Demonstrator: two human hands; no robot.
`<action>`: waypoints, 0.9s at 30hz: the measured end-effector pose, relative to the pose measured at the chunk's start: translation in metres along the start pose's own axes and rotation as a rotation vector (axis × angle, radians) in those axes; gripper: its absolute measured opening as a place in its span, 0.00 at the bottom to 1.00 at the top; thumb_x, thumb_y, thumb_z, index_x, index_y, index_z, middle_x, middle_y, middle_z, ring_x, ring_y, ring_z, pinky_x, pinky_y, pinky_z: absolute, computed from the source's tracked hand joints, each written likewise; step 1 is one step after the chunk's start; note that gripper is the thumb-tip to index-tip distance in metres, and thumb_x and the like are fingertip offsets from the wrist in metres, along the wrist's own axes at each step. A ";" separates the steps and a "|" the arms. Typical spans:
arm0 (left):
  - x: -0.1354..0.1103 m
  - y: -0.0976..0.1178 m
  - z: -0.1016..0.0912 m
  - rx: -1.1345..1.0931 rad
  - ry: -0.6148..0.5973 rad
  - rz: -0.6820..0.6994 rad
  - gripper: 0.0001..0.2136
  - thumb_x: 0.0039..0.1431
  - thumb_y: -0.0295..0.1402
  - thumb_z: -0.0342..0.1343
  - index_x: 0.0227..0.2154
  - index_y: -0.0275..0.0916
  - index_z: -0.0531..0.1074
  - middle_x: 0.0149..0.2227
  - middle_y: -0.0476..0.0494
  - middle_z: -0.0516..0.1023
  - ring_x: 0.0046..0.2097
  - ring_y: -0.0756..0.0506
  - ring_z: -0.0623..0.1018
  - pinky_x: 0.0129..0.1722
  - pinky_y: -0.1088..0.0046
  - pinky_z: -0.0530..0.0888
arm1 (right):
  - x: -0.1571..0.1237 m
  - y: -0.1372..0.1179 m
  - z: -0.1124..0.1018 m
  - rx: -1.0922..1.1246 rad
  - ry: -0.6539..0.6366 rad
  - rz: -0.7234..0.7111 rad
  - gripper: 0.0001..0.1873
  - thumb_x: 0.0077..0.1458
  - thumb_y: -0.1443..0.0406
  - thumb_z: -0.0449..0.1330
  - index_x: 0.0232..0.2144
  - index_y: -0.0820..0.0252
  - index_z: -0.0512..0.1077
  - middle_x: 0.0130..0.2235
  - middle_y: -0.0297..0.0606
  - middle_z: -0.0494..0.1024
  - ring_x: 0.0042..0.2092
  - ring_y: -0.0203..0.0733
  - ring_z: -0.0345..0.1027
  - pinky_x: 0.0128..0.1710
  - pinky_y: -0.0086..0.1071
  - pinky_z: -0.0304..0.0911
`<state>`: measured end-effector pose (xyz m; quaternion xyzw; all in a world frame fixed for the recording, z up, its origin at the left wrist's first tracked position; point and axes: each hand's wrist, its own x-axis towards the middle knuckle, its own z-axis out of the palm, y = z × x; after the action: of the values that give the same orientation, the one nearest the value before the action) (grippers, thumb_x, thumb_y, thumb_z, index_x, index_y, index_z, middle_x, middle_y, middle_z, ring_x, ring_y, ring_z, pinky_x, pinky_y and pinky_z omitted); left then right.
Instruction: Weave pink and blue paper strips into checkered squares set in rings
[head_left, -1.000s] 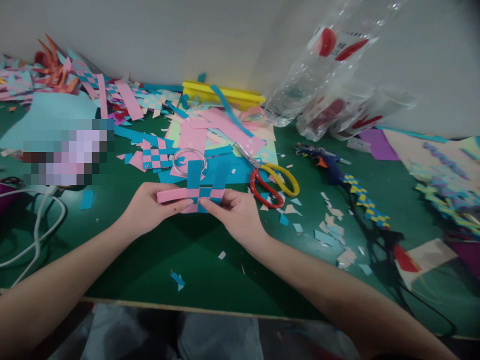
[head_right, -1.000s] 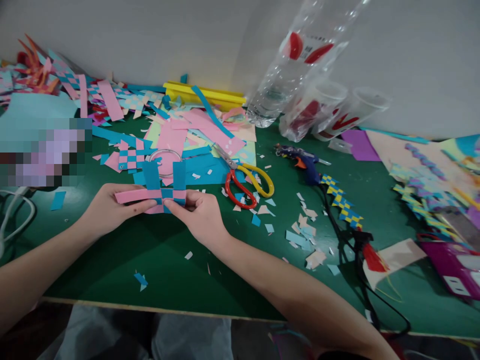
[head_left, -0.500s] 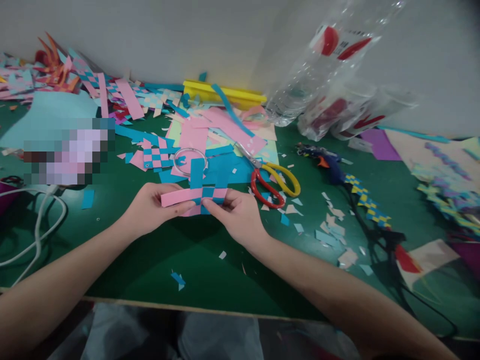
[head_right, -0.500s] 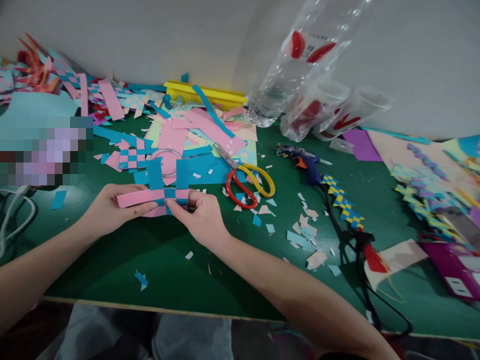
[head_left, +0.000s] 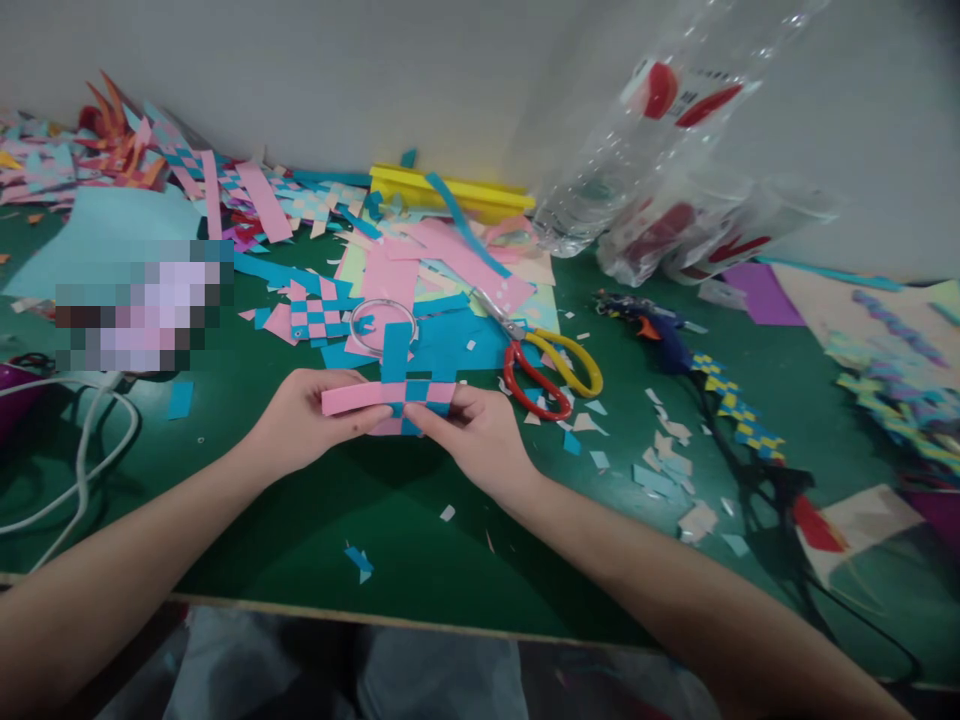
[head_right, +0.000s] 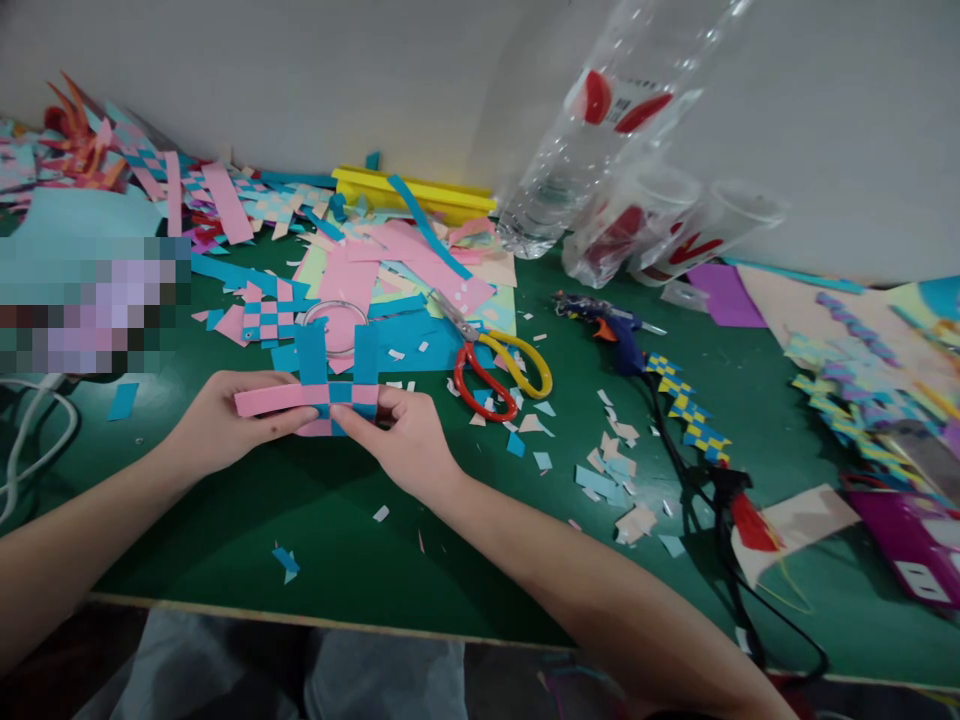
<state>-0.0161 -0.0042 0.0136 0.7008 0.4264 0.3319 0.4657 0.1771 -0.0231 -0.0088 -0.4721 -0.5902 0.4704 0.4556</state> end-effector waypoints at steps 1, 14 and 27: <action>0.000 0.000 0.000 0.005 0.003 0.001 0.07 0.52 0.34 0.62 0.24 0.36 0.75 0.24 0.51 0.75 0.26 0.53 0.71 0.25 0.80 0.66 | 0.000 0.000 0.000 -0.018 0.003 -0.003 0.08 0.48 0.60 0.64 0.32 0.55 0.79 0.33 0.33 0.82 0.33 0.39 0.76 0.32 0.32 0.72; -0.001 0.001 0.001 0.017 0.012 0.019 0.07 0.51 0.34 0.62 0.25 0.36 0.76 0.25 0.50 0.75 0.26 0.53 0.71 0.24 0.80 0.67 | -0.002 0.001 0.000 -0.060 -0.003 -0.043 0.07 0.49 0.61 0.64 0.33 0.53 0.79 0.34 0.32 0.82 0.36 0.39 0.77 0.32 0.30 0.71; -0.001 0.000 0.001 0.081 0.011 0.031 0.09 0.52 0.35 0.60 0.22 0.36 0.74 0.25 0.49 0.75 0.25 0.52 0.71 0.23 0.79 0.65 | 0.001 0.001 -0.001 -0.051 -0.028 0.000 0.07 0.48 0.59 0.65 0.30 0.54 0.80 0.31 0.32 0.82 0.33 0.40 0.76 0.31 0.32 0.71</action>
<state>-0.0156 -0.0057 0.0132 0.7237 0.4313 0.3254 0.4295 0.1780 -0.0220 -0.0101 -0.4769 -0.6084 0.4618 0.4349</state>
